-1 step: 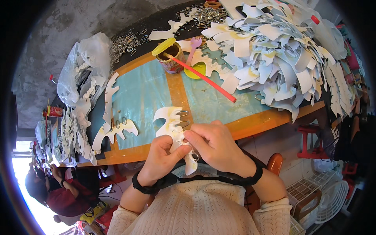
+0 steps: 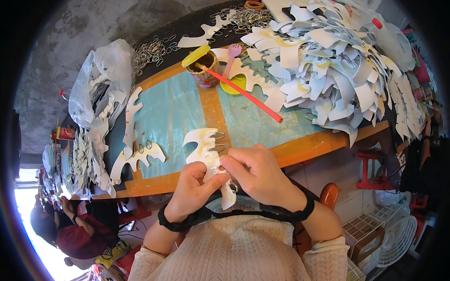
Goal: Manual assembly of shoe components by attaching small metal rings to pre-cut pieces.
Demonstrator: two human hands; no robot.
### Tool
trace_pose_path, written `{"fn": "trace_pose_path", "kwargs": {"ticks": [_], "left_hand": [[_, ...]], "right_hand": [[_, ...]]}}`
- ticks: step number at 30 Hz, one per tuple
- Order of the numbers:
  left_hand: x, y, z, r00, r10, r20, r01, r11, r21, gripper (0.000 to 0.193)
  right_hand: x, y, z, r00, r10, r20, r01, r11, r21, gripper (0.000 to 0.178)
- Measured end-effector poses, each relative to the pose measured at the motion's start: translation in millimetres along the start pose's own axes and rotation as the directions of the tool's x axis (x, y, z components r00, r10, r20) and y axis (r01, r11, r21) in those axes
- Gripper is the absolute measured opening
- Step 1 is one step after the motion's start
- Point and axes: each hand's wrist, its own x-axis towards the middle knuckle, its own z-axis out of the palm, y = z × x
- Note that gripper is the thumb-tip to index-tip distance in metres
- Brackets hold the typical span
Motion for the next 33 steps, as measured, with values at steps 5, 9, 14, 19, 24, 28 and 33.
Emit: {"fn": "trace_pose_path", "kwargs": {"ticks": [5, 9, 14, 19, 24, 28, 33], "left_hand": [[1.9, -10.4, -5.0, 1.000, 0.007, 0.027, -0.008, 0.999, 0.046, 0.024], [3.1, -5.7, 1.2, 1.000, -0.004, 0.013, 0.006, 0.992, -0.128, 0.022], [0.8, 9.9, 9.3, 0.990, -0.141, -0.010, 0.127, 0.916, -0.380, 0.015], [1.9, -3.0, 6.0, 0.996, -0.086, 0.026, 0.090, 0.965, -0.245, 0.013], [-0.7, 2.5, 0.9, 0.993, -0.085, 0.077, 0.093, 0.989, -0.114, 0.013], [0.3, 3.2, 0.7, 0.993, -0.067, 0.098, 0.078, 0.990, -0.116, 0.014], [-0.7, -2.1, 1.4, 0.990, -0.135, 0.034, 0.138, 0.924, -0.357, 0.020]], "right_hand": [[-0.2, -0.1, 0.4, 0.997, 0.079, 0.028, -0.081, 0.990, 0.118, 0.029], [-0.2, -1.1, 0.2, 1.000, 0.005, -0.009, -0.005, 1.000, -0.012, 0.028], [1.1, 0.3, -0.7, 0.993, -0.114, -0.038, 0.106, 0.979, -0.172, 0.027], [1.0, 4.0, -3.2, 0.989, -0.147, 0.008, 0.146, 0.969, -0.201, 0.028], [-2.5, 0.1, -2.3, 0.996, 0.053, 0.068, -0.055, 0.998, 0.028, 0.028], [-1.2, -0.3, -2.4, 0.952, 0.253, 0.171, -0.294, 0.913, 0.283, 0.030], [-4.1, 1.5, -14.9, 0.968, 0.217, 0.125, -0.244, 0.929, 0.277, 0.028]]}}
